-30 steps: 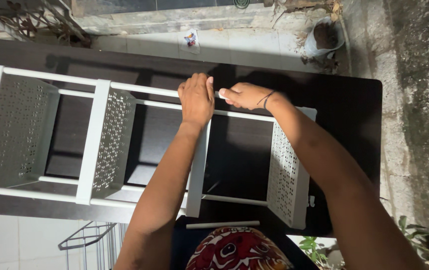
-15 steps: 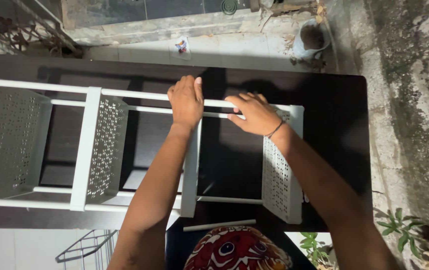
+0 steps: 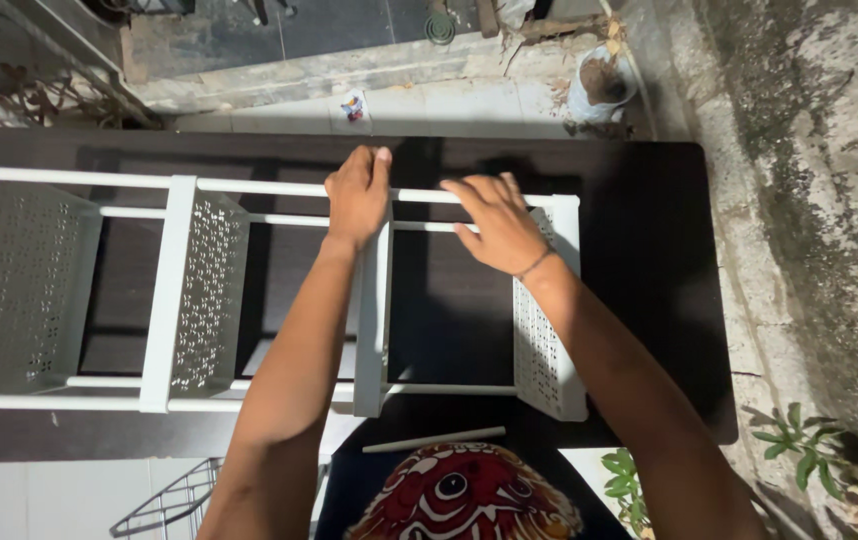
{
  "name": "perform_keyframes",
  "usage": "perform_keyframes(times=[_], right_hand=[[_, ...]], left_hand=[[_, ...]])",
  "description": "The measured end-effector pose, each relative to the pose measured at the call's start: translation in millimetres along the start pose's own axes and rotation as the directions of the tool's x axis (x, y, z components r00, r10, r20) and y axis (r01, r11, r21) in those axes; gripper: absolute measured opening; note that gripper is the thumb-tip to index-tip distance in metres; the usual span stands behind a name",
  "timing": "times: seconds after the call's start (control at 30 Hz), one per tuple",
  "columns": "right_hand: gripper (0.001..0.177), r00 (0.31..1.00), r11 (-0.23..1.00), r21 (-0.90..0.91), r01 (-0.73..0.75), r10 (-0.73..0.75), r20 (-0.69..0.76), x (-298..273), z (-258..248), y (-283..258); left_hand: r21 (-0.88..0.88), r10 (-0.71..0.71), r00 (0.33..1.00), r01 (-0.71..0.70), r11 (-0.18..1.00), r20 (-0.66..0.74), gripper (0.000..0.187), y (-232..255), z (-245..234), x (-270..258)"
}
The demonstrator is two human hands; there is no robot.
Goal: The person assembles a white plastic shelving unit on a dark table. They place a perforated side panel into the frame, then insert and secure multiple white plastic rods into the panel slots to form the shelf structure.
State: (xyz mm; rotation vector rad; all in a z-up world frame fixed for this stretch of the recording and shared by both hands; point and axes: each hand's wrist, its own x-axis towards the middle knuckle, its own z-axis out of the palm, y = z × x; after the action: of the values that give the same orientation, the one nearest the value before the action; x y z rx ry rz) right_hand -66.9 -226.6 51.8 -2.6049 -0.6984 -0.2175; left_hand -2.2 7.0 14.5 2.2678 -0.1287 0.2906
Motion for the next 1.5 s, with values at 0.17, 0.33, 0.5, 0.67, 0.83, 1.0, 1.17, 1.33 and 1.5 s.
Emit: perform_keyframes(times=[0.17, 0.33, 0.5, 0.67, 0.83, 1.0, 1.17, 1.33, 1.5], right_hand=[[0.078, 0.956, 0.944, -0.199, -0.262, 0.226, -0.187, -54, -30, 31], [0.083, 0.932, 0.94, -0.106, -0.324, 0.298, -0.207, -86, -15, 57], [0.069, 0.871, 0.889, 0.187, -0.417, 0.45, -0.197, -88, 3, 56], [0.065, 0.805, 0.8, 0.229, -0.554, 0.585, -0.097, -86, -7, 45], [0.065, 0.809, 0.811, 0.166, -0.561, 0.58, -0.097, -83, -14, 38], [0.065, 0.809, 0.811, 0.115, -0.573, 0.583, -0.076, -81, -11, 38], [0.065, 0.848, 0.857, 0.088, -0.508, 0.515, -0.127, -79, -9, 37], [0.065, 0.844, 0.853, 0.085, -0.514, 0.521, -0.124, -79, -7, 38], [0.065, 0.833, 0.84, 0.113, -0.53, 0.541, -0.113, -78, -6, 37]], left_hand=[[0.129, 0.353, 0.935, -0.347, 0.929, -0.026, 0.014, 30, 12, -37], [0.227, 0.545, 0.83, -0.558, 0.798, 0.123, 0.044, 72, 67, -59], [0.326, 0.51, 0.817, -0.576, 0.75, 0.27, 0.044, 77, 95, -51], [0.387, 0.448, 0.802, -0.587, 0.711, 0.394, 0.033, 73, 105, -33], [0.337, 0.271, 0.713, -0.585, 0.737, 0.646, 0.047, 69, 108, -8], [0.05, 0.27, 0.568, -0.483, 0.874, 0.777, 0.063, 52, 112, 22], [0.194, -0.178, 0.214, -0.052, 0.98, 0.96, 0.075, 44, 125, 52], [0.163, -0.164, 0.2, 0.019, 0.986, 0.966, 0.075, 34, 129, 56], [0.261, 0.196, 0.754, -0.441, 0.859, 0.627, 0.047, 47, 130, 0]])
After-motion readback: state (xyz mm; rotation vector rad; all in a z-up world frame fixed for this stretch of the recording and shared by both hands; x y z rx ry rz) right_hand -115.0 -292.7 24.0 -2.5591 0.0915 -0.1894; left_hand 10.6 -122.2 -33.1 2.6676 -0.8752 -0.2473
